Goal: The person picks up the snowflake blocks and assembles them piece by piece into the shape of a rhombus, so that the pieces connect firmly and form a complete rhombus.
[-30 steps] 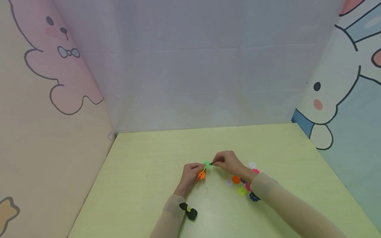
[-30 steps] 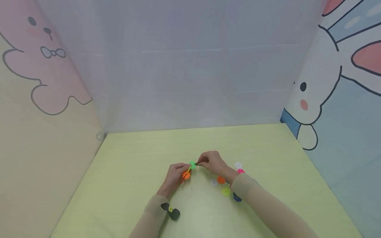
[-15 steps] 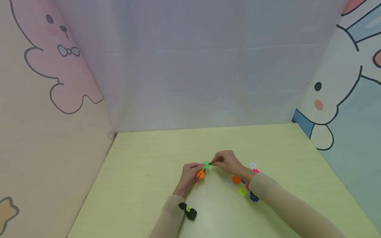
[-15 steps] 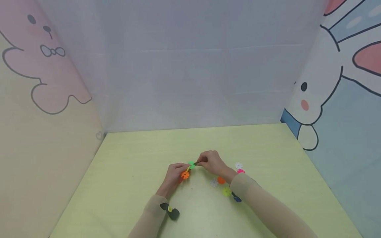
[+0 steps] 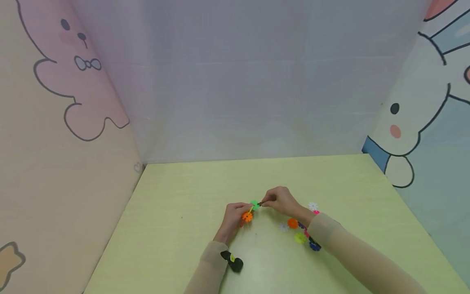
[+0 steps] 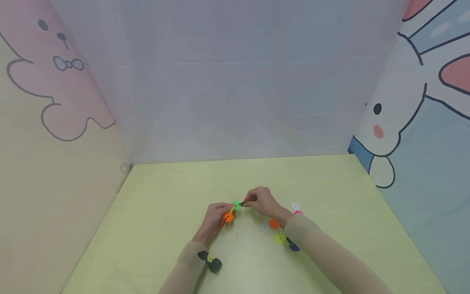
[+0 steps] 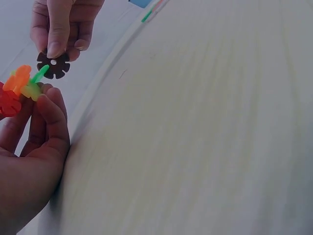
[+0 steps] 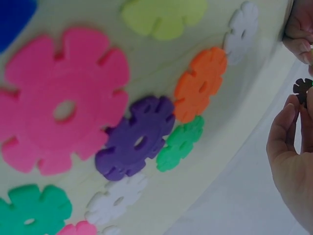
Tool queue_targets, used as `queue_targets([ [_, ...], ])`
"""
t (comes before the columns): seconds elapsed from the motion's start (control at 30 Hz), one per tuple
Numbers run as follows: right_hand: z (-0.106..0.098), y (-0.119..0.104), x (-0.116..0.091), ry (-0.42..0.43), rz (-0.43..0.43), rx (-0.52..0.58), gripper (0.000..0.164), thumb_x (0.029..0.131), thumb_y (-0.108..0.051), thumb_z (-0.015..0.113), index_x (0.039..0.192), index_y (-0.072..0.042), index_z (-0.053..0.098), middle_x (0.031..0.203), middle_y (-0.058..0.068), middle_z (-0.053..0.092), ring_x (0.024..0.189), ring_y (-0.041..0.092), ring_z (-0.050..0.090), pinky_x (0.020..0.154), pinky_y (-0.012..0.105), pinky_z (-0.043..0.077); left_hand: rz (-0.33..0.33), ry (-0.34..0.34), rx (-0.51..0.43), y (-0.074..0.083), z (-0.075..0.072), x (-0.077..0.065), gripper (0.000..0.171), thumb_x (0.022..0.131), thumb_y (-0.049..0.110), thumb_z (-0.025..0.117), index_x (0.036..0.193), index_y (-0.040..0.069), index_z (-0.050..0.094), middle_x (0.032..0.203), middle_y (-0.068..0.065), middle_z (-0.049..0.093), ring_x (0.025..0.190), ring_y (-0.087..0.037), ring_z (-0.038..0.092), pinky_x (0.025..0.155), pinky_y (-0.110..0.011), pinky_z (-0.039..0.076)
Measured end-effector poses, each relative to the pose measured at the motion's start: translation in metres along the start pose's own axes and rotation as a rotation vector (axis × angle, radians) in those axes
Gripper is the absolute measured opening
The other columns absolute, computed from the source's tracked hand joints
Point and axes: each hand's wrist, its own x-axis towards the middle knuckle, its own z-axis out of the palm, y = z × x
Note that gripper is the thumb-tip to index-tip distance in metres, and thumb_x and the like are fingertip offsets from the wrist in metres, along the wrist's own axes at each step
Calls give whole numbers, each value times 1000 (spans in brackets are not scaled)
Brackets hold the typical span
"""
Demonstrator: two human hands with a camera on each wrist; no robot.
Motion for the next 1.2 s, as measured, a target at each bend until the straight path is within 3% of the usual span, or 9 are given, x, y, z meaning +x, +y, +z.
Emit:
queue_targets([
  [0.47, 1, -7, 3, -7, 24, -62, 6, 82, -7, 75, 79, -12, 72, 76, -8, 67, 68, 9, 62, 64, 25, 51, 1, -20, -28, -1, -1, 1, 21, 87, 11, 69, 89, -10, 72, 72, -9, 66, 63, -13, 56, 58, -22, 48],
  [0.67, 2, -2, 3, -2, 44, -34, 4, 83, -12, 75, 84, -12, 71, 80, -9, 67, 73, 8, 62, 70, 25, 51, 54, -62, -13, -1, 0, 1, 23, 88, 12, 68, 89, -11, 69, 73, -8, 65, 61, -13, 54, 52, -20, 44],
  [0.87, 0, 2, 2, -8, 35, -13, 3, 85, -11, 74, 88, -12, 73, 84, -8, 68, 77, 9, 63, 74, 27, 52, 64, -93, -8, 1, 2, -1, 27, 88, 11, 68, 94, -15, 67, 79, -8, 66, 74, -15, 56, 66, -24, 47],
  [1.1, -1, 0, 0, -30, 18, -10, 4, 86, -11, 72, 89, -11, 74, 86, -5, 69, 77, 10, 63, 73, 28, 52, 61, -99, -10, 0, 3, -1, 27, 88, 11, 69, 98, -14, 68, 89, -19, 67, 77, -17, 58, 70, -27, 48],
  [1.2, -1, -2, 0, -33, 7, -16, 4, 86, -12, 72, 89, -11, 74, 85, -6, 69, 77, 10, 62, 71, 28, 52, 64, -94, -12, 0, 4, -1, 25, 86, 11, 71, 97, -12, 69, 89, -17, 67, 78, -17, 58, 72, -27, 49],
])
